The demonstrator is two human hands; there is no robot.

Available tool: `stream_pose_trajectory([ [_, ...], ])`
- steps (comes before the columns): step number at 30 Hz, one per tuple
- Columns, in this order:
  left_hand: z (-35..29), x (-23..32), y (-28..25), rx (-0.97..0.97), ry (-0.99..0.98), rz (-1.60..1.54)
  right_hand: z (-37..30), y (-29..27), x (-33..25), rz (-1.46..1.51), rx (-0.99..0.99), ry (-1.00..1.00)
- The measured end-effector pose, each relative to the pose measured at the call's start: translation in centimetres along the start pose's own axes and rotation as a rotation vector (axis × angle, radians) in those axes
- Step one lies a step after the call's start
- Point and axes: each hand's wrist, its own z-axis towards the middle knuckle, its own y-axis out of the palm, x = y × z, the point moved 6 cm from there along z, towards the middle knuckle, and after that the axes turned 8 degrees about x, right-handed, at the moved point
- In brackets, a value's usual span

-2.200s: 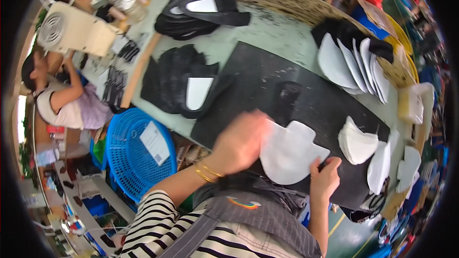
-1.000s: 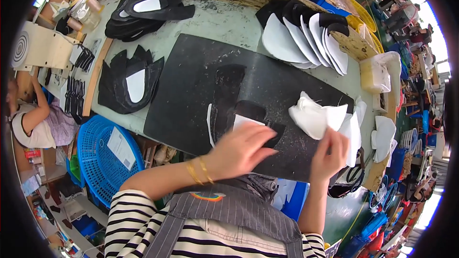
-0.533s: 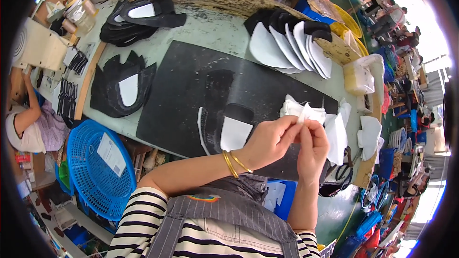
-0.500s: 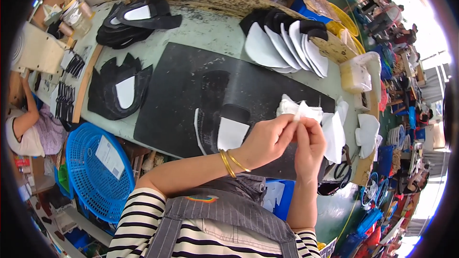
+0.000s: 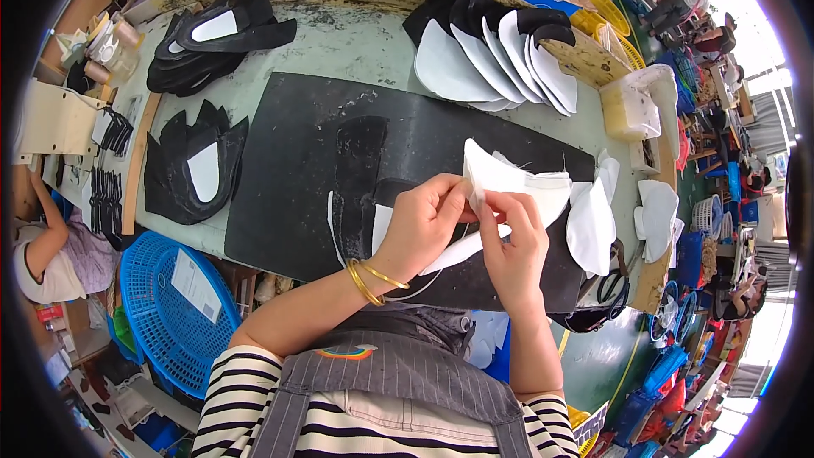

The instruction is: The person attaches white fabric lining pieces onto black shoe components by hand, aligning and pressing them flat on the work surface.

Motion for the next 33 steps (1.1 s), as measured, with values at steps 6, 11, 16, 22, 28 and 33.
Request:
stream_pose_trajectory([
  [6, 0.0, 0.5, -0.8, 0.019, -0.080, 0.201, 0.2, -1.8, 1.6, 0.004, 0.299, 0.186],
  [11, 0.4, 0.5, -5.0, 0.141, -0.234, -0.204, 2.7, -9.0, 9.7, 0.254, 0.598, 0.474],
  [16, 0.1, -0.1, -9.2, 0.250, -0.255, -0.237, 0.2, -9.7, 11.2, -0.785, 0.514, 0.081],
  [22, -0.4, 0.7, -9.9, 0.201, -0.224, -0.230, 1.6, 5.1, 3.4, 0.120, -0.192, 0.135],
  [28, -1.4, 4.9, -14.9, 0.393, 0.045, -0.259, 3.4, 0.9, 9.0, 0.369, -0.036, 0.423],
  [33, -3.6, 7.3, -11.8, 0.394, 0.406, 0.434, 1.9, -2.6, -0.1, -0.205, 0.107, 0.022],
])
